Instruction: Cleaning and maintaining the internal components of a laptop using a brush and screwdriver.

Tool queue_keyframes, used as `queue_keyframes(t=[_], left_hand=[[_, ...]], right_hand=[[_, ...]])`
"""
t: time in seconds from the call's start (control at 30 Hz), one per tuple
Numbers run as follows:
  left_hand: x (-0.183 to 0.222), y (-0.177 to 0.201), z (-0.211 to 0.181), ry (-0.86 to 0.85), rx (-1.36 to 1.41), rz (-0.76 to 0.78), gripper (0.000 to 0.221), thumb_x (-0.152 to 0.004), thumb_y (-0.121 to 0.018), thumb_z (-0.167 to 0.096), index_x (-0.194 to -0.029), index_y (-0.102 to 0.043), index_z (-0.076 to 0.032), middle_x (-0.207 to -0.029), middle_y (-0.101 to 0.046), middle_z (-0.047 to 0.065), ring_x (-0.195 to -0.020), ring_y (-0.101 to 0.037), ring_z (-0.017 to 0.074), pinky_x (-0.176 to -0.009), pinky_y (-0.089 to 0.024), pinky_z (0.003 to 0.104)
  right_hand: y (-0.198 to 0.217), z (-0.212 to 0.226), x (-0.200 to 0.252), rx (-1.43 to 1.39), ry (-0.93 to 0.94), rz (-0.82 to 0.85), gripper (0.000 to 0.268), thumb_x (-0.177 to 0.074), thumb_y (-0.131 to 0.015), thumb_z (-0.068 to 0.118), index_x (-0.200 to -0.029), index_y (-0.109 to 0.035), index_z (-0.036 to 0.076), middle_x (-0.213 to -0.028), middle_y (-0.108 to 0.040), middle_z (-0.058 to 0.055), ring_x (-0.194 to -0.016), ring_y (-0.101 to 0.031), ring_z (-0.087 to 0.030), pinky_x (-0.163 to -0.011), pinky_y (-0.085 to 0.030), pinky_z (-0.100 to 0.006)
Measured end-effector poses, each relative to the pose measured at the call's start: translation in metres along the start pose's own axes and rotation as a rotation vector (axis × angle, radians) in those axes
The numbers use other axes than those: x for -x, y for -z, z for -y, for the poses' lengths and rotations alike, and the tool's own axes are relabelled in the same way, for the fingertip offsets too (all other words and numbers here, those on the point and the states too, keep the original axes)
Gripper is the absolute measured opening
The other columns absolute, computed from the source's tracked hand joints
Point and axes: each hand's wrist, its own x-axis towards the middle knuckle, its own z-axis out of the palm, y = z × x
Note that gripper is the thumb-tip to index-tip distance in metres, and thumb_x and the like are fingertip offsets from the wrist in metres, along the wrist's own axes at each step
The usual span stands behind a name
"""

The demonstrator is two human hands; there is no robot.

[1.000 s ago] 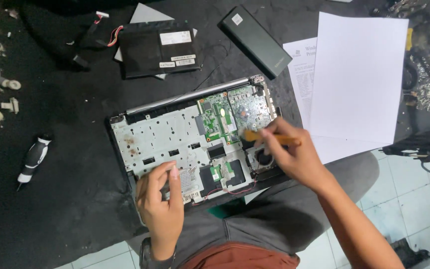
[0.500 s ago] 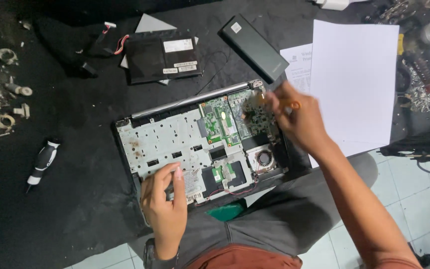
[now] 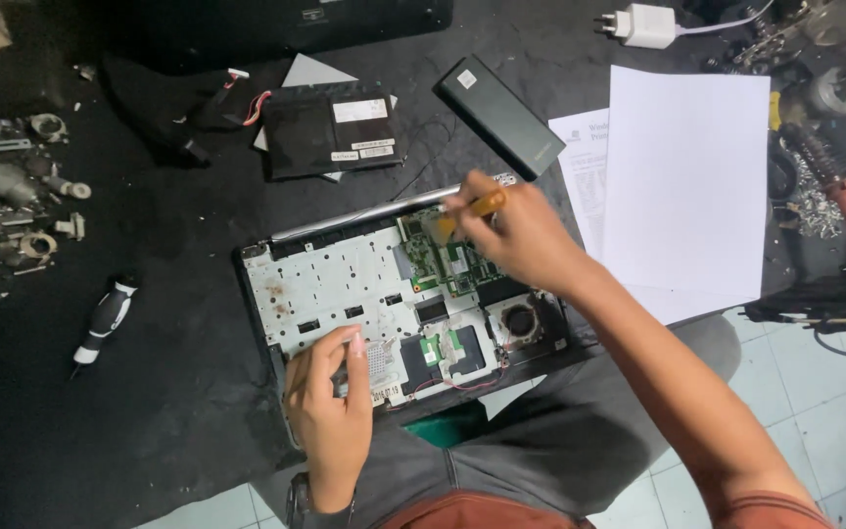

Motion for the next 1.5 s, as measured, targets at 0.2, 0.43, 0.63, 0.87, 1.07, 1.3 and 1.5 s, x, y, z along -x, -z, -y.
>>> queue_keyframes(t=[0.2,0.43,0.63,0.87,1.07,1.3,1.5], left_hand=[[-0.001,0.001,0.001,-0.029,-0.020,0.011,0.018,-0.104,-0.060,-0.020,-0.113,-0.071,-0.010,-0.098,-0.077,0.005,-0.089,-0.074,0.0213,-0.087,-0.056,0.036],[-0.001,0.001,0.000,-0.019,-0.011,0.008,0.018,-0.104,-0.060,-0.020,-0.113,-0.071,-0.010,-0.103,-0.078,0.006,-0.091,-0.074,0.0229,-0.087,-0.056,0.037],[-0.002,0.001,-0.002,-0.017,-0.046,0.022,0.020,-0.104,-0.060,-0.023,-0.112,-0.073,-0.010,-0.101,-0.077,0.006,-0.088,-0.074,0.0231,-0.085,-0.055,0.038],[-0.002,0.003,-0.003,-0.032,-0.010,0.014,0.019,-0.105,-0.059,-0.023,-0.114,-0.071,-0.012,-0.095,-0.077,0.004,-0.088,-0.073,0.0210,-0.088,-0.053,0.038],[0.000,0.003,0.000,-0.015,0.014,0.017,0.019,-0.104,-0.058,-0.024,-0.114,-0.071,-0.013,-0.099,-0.078,0.004,-0.089,-0.073,0.0224,-0.088,-0.054,0.038],[0.000,0.002,0.001,-0.009,-0.021,0.017,0.022,-0.105,-0.058,-0.026,-0.113,-0.073,-0.013,-0.099,-0.077,0.004,-0.088,-0.075,0.0224,-0.086,-0.056,0.039],[0.000,0.004,0.000,0.035,0.014,0.055,0.019,-0.104,-0.060,-0.021,-0.114,-0.072,-0.011,-0.103,-0.077,0.006,-0.092,-0.075,0.0225,-0.085,-0.058,0.035]], right_hand=[[-0.012,0.002,-0.002,0.083,0.390,-0.153,0.020,-0.104,-0.057,-0.005,-0.086,-0.053,0.001,-0.103,-0.082,-0.016,-0.062,-0.078,-0.011,-0.036,-0.060,-0.013],[-0.011,-0.003,0.000,0.163,0.344,-0.337,0.016,-0.103,-0.071,0.014,-0.095,-0.061,0.005,-0.088,-0.079,-0.009,-0.070,-0.076,-0.018,-0.046,-0.053,-0.028],[-0.010,0.031,0.000,-0.024,0.346,0.024,0.026,-0.102,-0.062,0.028,-0.094,-0.079,0.009,-0.088,-0.080,-0.005,-0.050,-0.061,-0.008,-0.043,-0.046,-0.021],[-0.048,0.060,-0.034,0.011,0.521,-0.111,0.015,-0.102,-0.066,0.023,-0.107,-0.075,0.011,-0.105,-0.079,-0.001,-0.086,-0.077,-0.022,-0.066,-0.058,-0.035],[-0.047,0.048,-0.037,0.269,0.626,-0.184,0.016,-0.103,-0.067,0.025,-0.101,-0.078,0.014,-0.099,-0.080,0.003,-0.079,-0.077,-0.020,-0.056,-0.057,-0.036],[0.007,-0.002,-0.004,0.294,0.454,-0.253,0.010,-0.103,-0.070,0.012,-0.099,-0.076,0.006,-0.084,-0.074,-0.002,-0.059,-0.065,-0.016,-0.047,-0.050,-0.031],[0.048,-0.048,0.030,0.274,0.050,-0.235,0.018,-0.100,-0.061,0.003,-0.101,-0.079,0.006,-0.111,-0.078,-0.002,-0.060,-0.063,-0.014,-0.060,-0.050,-0.034]])
